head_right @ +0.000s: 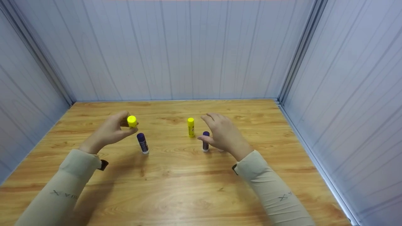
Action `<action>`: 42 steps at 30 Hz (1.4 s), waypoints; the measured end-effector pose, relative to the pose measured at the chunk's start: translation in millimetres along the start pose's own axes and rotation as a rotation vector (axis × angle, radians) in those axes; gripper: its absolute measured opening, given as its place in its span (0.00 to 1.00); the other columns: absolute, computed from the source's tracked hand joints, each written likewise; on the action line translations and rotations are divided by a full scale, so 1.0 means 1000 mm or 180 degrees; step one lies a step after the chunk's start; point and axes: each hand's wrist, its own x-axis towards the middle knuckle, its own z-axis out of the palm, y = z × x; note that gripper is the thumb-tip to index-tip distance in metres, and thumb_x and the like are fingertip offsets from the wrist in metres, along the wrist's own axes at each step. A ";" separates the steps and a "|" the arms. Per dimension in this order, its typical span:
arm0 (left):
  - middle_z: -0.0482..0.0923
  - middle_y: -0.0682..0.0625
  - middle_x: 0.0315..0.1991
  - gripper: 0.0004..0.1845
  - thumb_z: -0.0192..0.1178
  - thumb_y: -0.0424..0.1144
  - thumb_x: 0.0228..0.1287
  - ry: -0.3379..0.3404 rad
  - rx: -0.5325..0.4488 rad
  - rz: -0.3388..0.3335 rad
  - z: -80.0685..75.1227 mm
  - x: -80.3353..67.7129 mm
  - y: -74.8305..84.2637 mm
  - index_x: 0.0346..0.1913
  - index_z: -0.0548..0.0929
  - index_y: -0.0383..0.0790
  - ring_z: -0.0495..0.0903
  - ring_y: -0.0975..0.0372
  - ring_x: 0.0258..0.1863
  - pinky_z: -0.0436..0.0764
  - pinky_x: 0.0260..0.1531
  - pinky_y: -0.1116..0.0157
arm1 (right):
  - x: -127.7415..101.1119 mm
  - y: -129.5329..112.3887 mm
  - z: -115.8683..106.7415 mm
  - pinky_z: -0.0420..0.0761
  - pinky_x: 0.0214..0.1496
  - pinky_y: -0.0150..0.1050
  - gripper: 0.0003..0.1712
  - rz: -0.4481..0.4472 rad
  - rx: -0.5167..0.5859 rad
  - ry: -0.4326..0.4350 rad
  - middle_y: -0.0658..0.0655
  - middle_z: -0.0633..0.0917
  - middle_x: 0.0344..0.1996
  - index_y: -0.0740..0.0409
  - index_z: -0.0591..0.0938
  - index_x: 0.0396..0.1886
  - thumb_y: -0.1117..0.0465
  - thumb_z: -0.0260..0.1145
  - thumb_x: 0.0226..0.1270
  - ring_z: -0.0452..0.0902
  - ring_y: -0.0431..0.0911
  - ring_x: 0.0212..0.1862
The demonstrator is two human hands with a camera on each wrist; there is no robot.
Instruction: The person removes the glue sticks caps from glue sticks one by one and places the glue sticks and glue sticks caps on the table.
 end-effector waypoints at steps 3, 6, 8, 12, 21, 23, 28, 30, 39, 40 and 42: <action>0.86 0.43 0.45 0.11 0.71 0.35 0.72 0.0002 0.0161 0.0277 0.004 0.002 0.016 0.48 0.78 0.39 0.81 0.53 0.42 0.83 0.47 0.53 | 0.004 -0.003 -0.001 0.84 0.64 0.62 0.43 -0.0021 -0.0001 -0.0013 0.68 0.83 0.67 0.63 0.77 0.75 0.45 0.79 0.70 0.83 0.65 0.64; 0.88 0.44 0.46 0.11 0.71 0.34 0.73 -0.0018 0.0283 0.0501 0.009 0.004 0.029 0.50 0.80 0.39 0.83 0.56 0.41 0.86 0.47 0.53 | 0.009 -0.007 -0.001 0.85 0.64 0.61 0.43 -0.0050 0.0018 -0.0020 0.67 0.83 0.67 0.63 0.76 0.76 0.44 0.79 0.70 0.83 0.64 0.65; 0.88 0.45 0.47 0.11 0.71 0.35 0.73 -0.0025 0.0413 0.0616 0.012 0.005 0.037 0.52 0.81 0.39 0.84 0.56 0.41 0.88 0.48 0.53 | 0.012 -0.009 -0.002 0.85 0.65 0.61 0.44 -0.0071 0.0033 -0.0016 0.67 0.83 0.67 0.62 0.76 0.76 0.43 0.78 0.70 0.83 0.63 0.65; 0.89 0.44 0.48 0.12 0.70 0.37 0.75 -0.0031 0.0760 0.0828 0.020 0.006 0.053 0.55 0.83 0.38 0.86 0.56 0.41 0.90 0.47 0.53 | 0.017 -0.014 0.000 0.85 0.65 0.60 0.44 -0.0160 0.0101 0.0013 0.66 0.83 0.67 0.62 0.76 0.76 0.44 0.79 0.70 0.83 0.62 0.65; 0.91 0.44 0.50 0.16 0.73 0.39 0.73 -0.0089 0.1371 0.1168 0.038 0.007 0.069 0.58 0.85 0.37 0.91 0.52 0.44 0.91 0.49 0.53 | 0.021 -0.027 0.008 0.87 0.63 0.56 0.42 -0.0429 0.0176 0.0137 0.64 0.86 0.64 0.62 0.78 0.74 0.45 0.80 0.69 0.86 0.60 0.62; 0.91 0.44 0.49 0.16 0.74 0.39 0.72 -0.0079 0.1449 0.1245 0.042 0.007 0.070 0.57 0.86 0.37 0.91 0.53 0.43 0.91 0.48 0.54 | 0.022 -0.030 0.010 0.88 0.62 0.55 0.41 -0.0487 0.0194 0.0161 0.64 0.86 0.62 0.62 0.78 0.74 0.45 0.80 0.69 0.86 0.59 0.61; 0.91 0.44 0.45 0.15 0.75 0.38 0.70 -0.0004 0.1638 0.1503 0.051 0.006 0.074 0.54 0.87 0.36 0.90 0.54 0.39 0.91 0.45 0.56 | 0.023 -0.037 0.015 0.89 0.60 0.53 0.41 -0.0600 0.0194 0.0186 0.63 0.87 0.60 0.61 0.79 0.73 0.45 0.80 0.69 0.88 0.57 0.59; 0.91 0.45 0.45 0.14 0.76 0.38 0.70 0.0011 0.1720 0.1578 0.055 0.006 0.076 0.53 0.88 0.35 0.90 0.55 0.38 0.91 0.44 0.57 | 0.023 -0.040 0.017 0.89 0.60 0.52 0.40 -0.0628 0.0206 0.0184 0.62 0.87 0.60 0.61 0.78 0.73 0.45 0.79 0.70 0.87 0.57 0.60; 0.90 0.46 0.40 0.10 0.76 0.39 0.70 0.0057 0.2054 0.1839 0.066 0.003 0.082 0.46 0.88 0.37 0.89 0.57 0.37 0.91 0.41 0.60 | 0.023 -0.052 0.025 0.90 0.58 0.50 0.31 -0.0836 0.0339 0.0290 0.60 0.90 0.56 0.63 0.82 0.67 0.53 0.79 0.71 0.89 0.55 0.55; 0.90 0.47 0.40 0.10 0.76 0.39 0.70 0.0061 0.2087 0.1852 0.066 0.002 0.082 0.46 0.88 0.37 0.88 0.57 0.36 0.91 0.41 0.60 | 0.023 -0.053 0.025 0.90 0.57 0.49 0.29 -0.0862 0.0334 0.0310 0.60 0.91 0.55 0.63 0.84 0.66 0.54 0.79 0.71 0.89 0.54 0.54; 0.90 0.47 0.39 0.10 0.75 0.40 0.71 0.0070 0.2149 0.1881 0.067 0.001 0.083 0.45 0.88 0.38 0.88 0.58 0.35 0.91 0.40 0.61 | 0.023 -0.053 0.027 0.91 0.54 0.47 0.25 -0.0912 0.0335 0.0354 0.59 0.91 0.53 0.63 0.86 0.62 0.56 0.79 0.72 0.90 0.53 0.52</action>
